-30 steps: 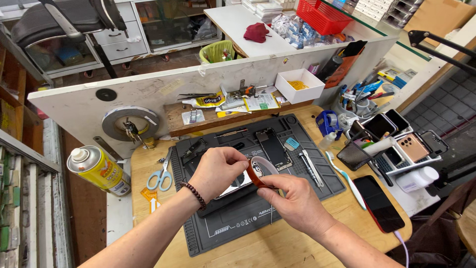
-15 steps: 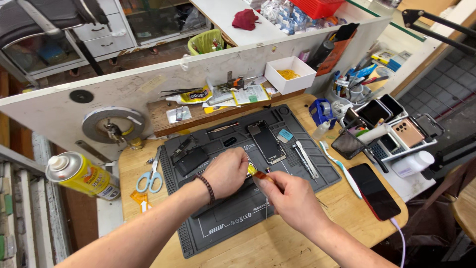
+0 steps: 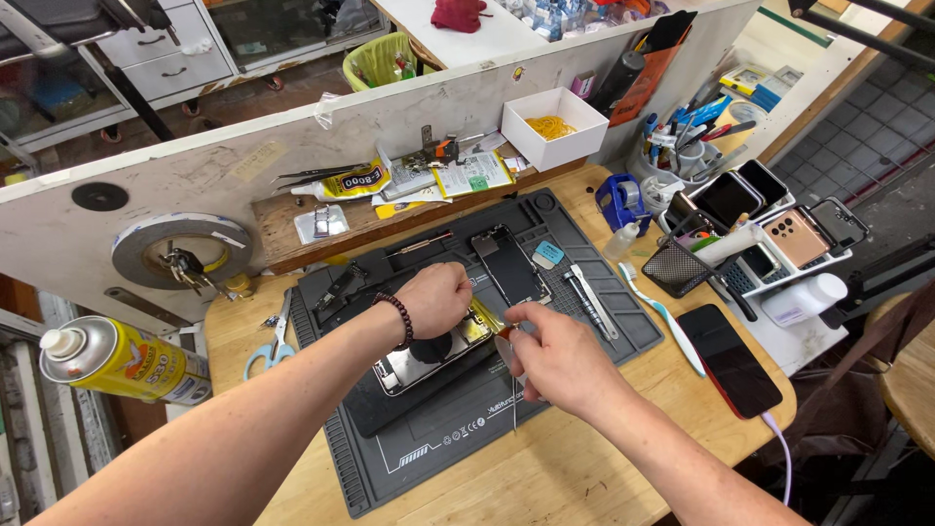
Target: The person works on a disassembled smartphone at a repair bench. They cut and apply adhesive tape to the phone's midframe, press the frame together, then spray cleaning solution and scrub the phone housing with a toothbrush, wiping it by hand before setting it down.
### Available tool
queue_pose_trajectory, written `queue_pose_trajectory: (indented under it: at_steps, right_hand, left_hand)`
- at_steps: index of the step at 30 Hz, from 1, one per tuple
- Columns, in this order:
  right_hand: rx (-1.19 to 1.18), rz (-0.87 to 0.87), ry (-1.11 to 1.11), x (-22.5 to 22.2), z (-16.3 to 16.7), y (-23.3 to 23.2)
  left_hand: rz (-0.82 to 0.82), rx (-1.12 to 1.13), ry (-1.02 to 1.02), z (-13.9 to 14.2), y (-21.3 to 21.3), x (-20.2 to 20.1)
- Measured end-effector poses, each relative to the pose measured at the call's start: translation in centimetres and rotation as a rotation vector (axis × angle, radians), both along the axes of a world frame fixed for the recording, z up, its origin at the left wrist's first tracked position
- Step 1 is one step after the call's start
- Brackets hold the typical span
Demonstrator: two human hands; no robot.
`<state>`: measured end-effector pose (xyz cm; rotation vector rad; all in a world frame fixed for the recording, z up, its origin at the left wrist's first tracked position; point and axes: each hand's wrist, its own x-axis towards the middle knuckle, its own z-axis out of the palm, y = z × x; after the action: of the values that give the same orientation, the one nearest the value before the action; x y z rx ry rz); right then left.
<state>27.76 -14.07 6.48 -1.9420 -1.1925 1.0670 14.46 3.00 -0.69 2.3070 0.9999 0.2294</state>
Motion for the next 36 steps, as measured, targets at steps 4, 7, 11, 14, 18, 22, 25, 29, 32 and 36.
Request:
queue_pose_trajectory:
  at_steps: [4,7,11,14,18,22,25,29,32,36]
  right_hand:
    - [-0.089,0.041,0.001,0.3,-0.1,0.2]
    - [-0.104,0.017,0.114,0.7,-0.1,0.3]
    - [-0.088,0.0,0.295,1.3,-0.1,0.5]
    - [-0.14,-0.042,0.3,1.4,-0.4,0.1]
    - [-0.216,-0.116,0.317,1.0,-1.4,-2.6]
    - [-0.053,-0.131,0.414,1.9,-1.8,-4.2]
    - [0.045,-0.08,0.428,3.5,-1.1,-4.6]
    - [0.208,-0.066,0.591,4.9,0.0,-4.3]
    - [0.246,-0.21,0.827,6.0,0.7,-4.0]
    - [0.403,-0.172,1.272,7.4,0.8,-3.6]
  left_hand:
    - [0.004,-0.008,0.014,-0.3,0.4,0.2]
    - [0.016,-0.019,0.028,-0.8,1.1,0.3]
    - [0.009,-0.005,0.038,-2.2,2.4,0.6]
    - [0.002,0.061,0.186,-2.9,4.4,0.3]
    - [0.061,0.046,0.203,-2.3,7.3,-1.7]
    - [0.041,-0.063,0.063,-2.3,4.2,-2.8]
    - [0.046,-0.113,-0.018,-1.1,1.0,-2.0]
    - [0.102,-0.473,-0.205,1.6,-2.2,-0.8]
    - [0.168,-0.995,-0.4,3.4,-3.6,-0.9]
    - [0.14,-1.494,-0.491,4.9,-5.6,-0.8]
